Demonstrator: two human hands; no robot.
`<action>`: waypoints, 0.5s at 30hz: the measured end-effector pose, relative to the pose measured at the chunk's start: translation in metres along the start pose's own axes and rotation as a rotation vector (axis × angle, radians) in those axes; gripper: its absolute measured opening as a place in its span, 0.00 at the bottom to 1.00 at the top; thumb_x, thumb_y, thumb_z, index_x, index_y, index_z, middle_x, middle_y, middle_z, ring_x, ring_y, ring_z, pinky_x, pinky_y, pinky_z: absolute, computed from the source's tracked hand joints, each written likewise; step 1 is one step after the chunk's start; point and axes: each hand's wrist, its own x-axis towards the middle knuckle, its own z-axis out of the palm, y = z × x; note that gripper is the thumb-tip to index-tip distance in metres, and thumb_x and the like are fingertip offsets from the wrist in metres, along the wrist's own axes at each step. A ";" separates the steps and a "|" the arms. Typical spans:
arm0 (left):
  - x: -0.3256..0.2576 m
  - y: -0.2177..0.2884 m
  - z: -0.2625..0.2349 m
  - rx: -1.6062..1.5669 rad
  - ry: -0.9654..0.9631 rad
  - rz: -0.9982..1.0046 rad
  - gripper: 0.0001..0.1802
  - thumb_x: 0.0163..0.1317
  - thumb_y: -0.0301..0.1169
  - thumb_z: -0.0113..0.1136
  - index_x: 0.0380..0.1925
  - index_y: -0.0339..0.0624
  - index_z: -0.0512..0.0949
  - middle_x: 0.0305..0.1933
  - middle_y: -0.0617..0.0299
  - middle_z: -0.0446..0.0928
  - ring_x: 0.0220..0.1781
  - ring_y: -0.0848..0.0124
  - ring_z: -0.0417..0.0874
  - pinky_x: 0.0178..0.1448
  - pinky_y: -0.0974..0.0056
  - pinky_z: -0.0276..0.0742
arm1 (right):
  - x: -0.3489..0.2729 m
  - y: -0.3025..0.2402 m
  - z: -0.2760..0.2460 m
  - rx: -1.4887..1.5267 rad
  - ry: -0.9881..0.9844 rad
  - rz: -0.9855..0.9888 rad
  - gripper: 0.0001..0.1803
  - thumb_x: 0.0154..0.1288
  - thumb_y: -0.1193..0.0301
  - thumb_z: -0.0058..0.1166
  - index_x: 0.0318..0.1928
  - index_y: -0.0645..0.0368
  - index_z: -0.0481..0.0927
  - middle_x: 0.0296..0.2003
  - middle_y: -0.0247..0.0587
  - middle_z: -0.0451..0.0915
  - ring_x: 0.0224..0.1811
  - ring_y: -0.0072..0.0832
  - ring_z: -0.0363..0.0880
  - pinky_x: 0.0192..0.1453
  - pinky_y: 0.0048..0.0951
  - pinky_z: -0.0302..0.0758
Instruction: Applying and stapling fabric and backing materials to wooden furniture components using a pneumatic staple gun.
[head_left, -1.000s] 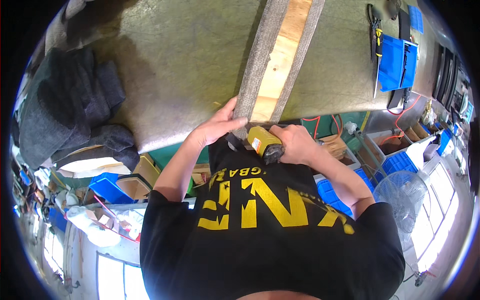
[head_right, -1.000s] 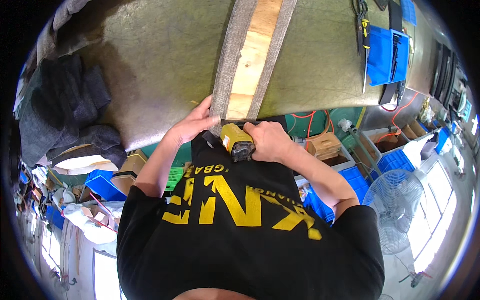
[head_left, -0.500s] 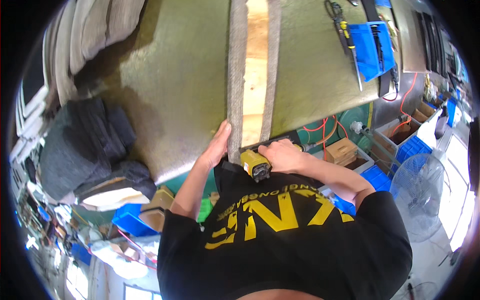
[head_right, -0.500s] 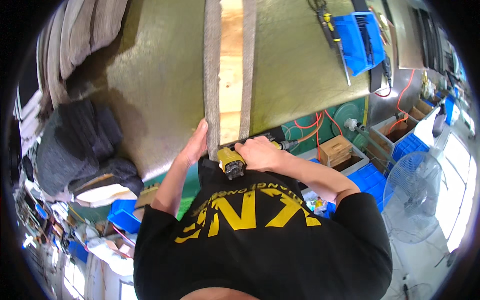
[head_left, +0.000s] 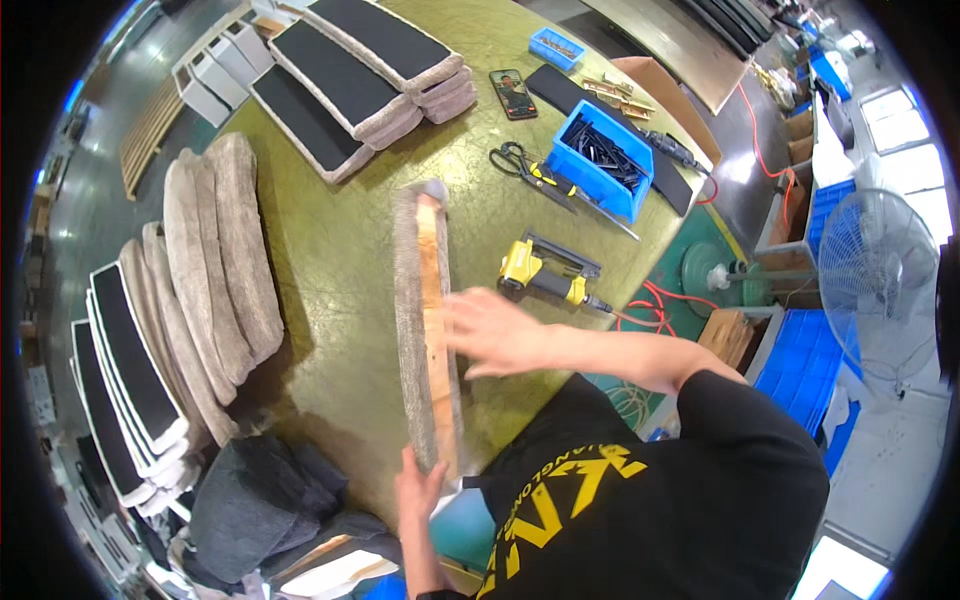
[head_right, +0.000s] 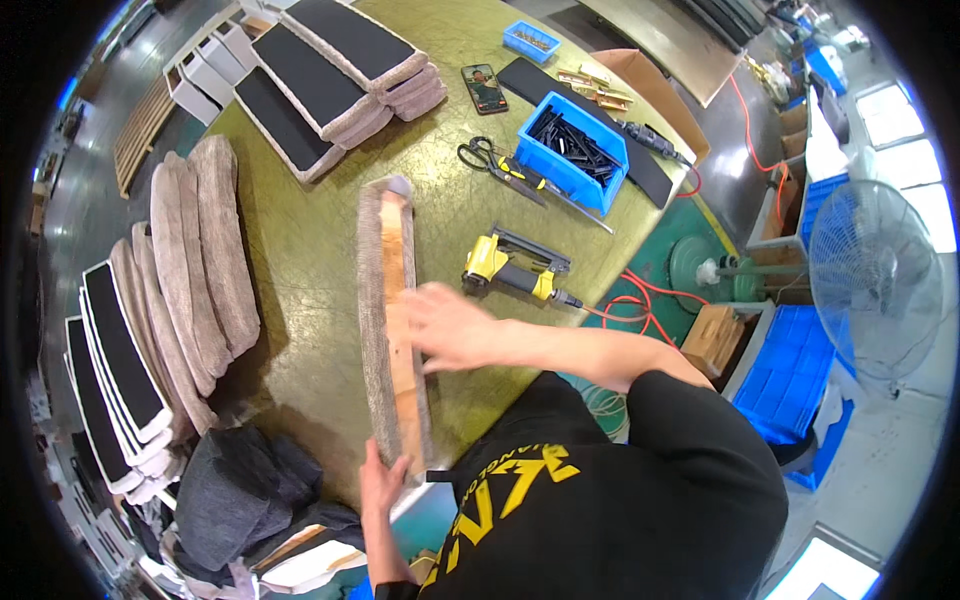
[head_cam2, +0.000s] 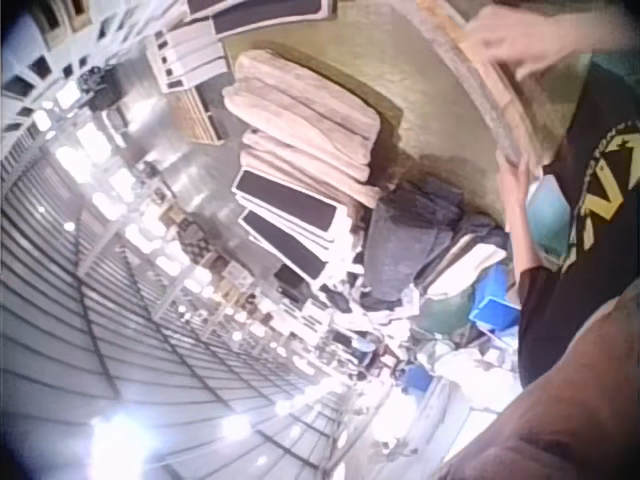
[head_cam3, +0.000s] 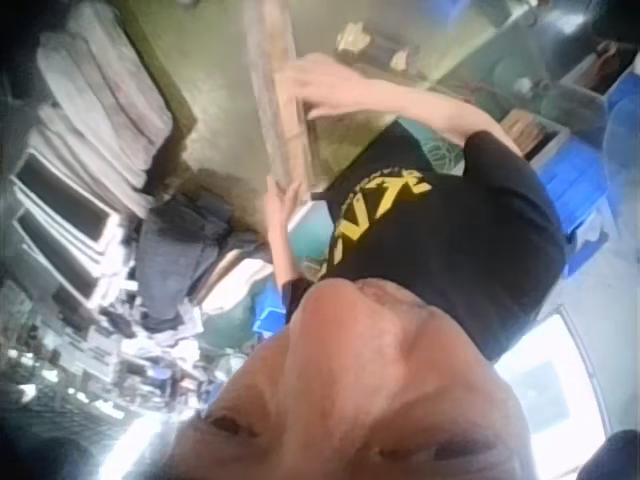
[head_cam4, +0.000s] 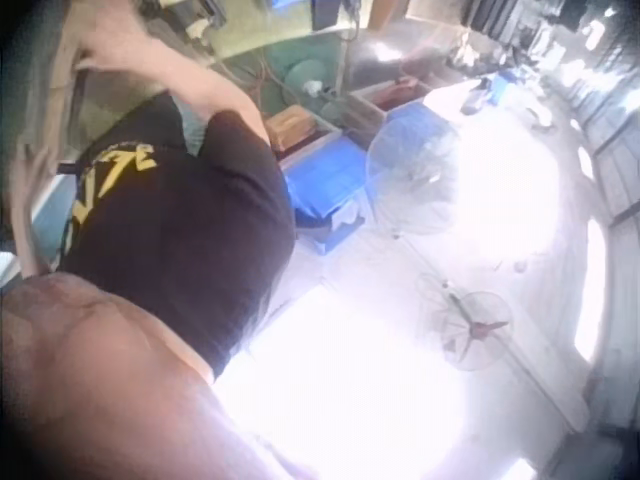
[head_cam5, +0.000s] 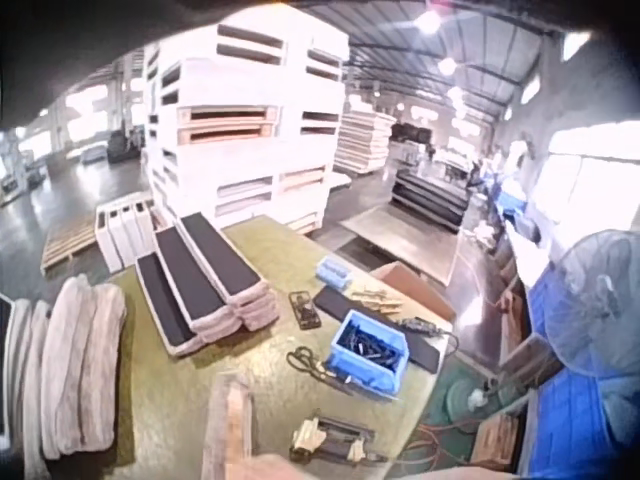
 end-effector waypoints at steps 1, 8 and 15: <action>-0.013 0.009 -0.028 0.225 0.023 -0.017 0.38 0.55 0.41 0.72 0.64 0.44 0.68 0.39 0.38 0.83 0.41 0.45 0.86 0.47 0.52 0.80 | 0.021 -0.014 0.013 -0.010 0.091 -0.196 0.44 0.43 0.50 0.74 0.60 0.54 0.72 0.60 0.49 0.72 0.65 0.52 0.69 0.66 0.53 0.66; -0.106 0.087 -0.216 -0.336 0.318 -0.189 0.23 0.69 0.24 0.45 0.62 0.32 0.77 0.61 0.50 0.80 0.60 0.61 0.81 0.65 0.62 0.75 | 0.106 -0.076 0.045 0.520 -0.103 -0.312 0.32 0.56 0.38 0.61 0.36 0.56 0.73 0.33 0.45 0.80 0.39 0.49 0.81 0.39 0.49 0.73; 0.043 0.088 -0.094 -0.730 0.469 0.324 0.39 0.63 0.23 0.57 0.74 0.36 0.54 0.74 0.47 0.59 0.71 0.58 0.67 0.74 0.56 0.65 | 0.111 -0.080 0.049 1.061 0.244 0.424 0.29 0.72 0.47 0.51 0.48 0.66 0.74 0.41 0.62 0.80 0.47 0.51 0.80 0.53 0.47 0.75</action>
